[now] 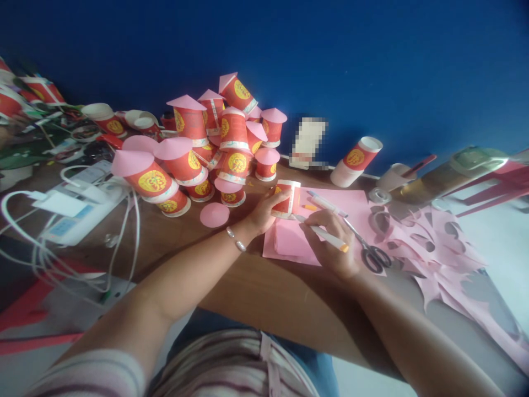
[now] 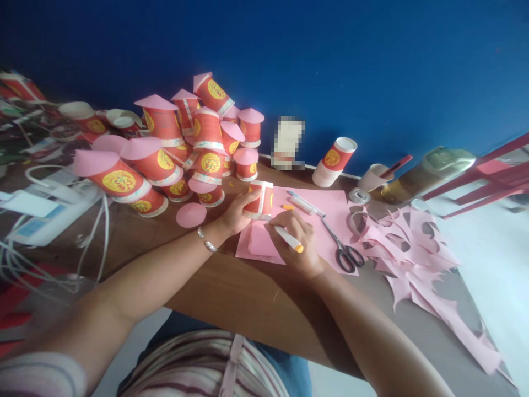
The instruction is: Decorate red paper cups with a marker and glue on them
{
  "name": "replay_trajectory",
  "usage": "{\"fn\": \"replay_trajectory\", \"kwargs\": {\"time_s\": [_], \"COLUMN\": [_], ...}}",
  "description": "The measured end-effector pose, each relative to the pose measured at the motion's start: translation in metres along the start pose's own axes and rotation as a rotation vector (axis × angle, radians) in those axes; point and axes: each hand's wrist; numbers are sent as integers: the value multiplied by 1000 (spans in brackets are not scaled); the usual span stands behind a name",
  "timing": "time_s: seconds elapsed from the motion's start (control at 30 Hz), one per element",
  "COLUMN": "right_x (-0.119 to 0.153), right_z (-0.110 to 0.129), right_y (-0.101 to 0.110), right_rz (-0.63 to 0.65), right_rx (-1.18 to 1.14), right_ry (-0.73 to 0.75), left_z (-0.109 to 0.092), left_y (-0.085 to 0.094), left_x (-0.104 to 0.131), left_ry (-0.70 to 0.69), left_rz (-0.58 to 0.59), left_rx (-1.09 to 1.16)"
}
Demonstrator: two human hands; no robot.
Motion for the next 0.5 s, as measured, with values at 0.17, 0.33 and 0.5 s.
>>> {"fn": "replay_trajectory", "kwargs": {"time_s": [0.17, 0.33, 0.5], "right_x": [0, 0, 0], "right_z": [0, 0, -1], "right_y": [0, 0, 0], "right_rz": [4, 7, -12], "right_rx": [1, -2, -11], "right_ry": [-2, 12, 34], "left_z": [-2, -1, 2], "left_y": [-2, -1, 3], "left_x": [1, 0, 0], "left_ry": [6, 11, 12], "left_rz": [5, 8, 1], "left_rx": [17, 14, 18]}}
Point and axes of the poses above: each hand's wrist, its own x-axis away from the middle knuckle, its own y-axis out of the back of the hand, z = x × y, and after that the axes turned 15 degrees about z, right-handed
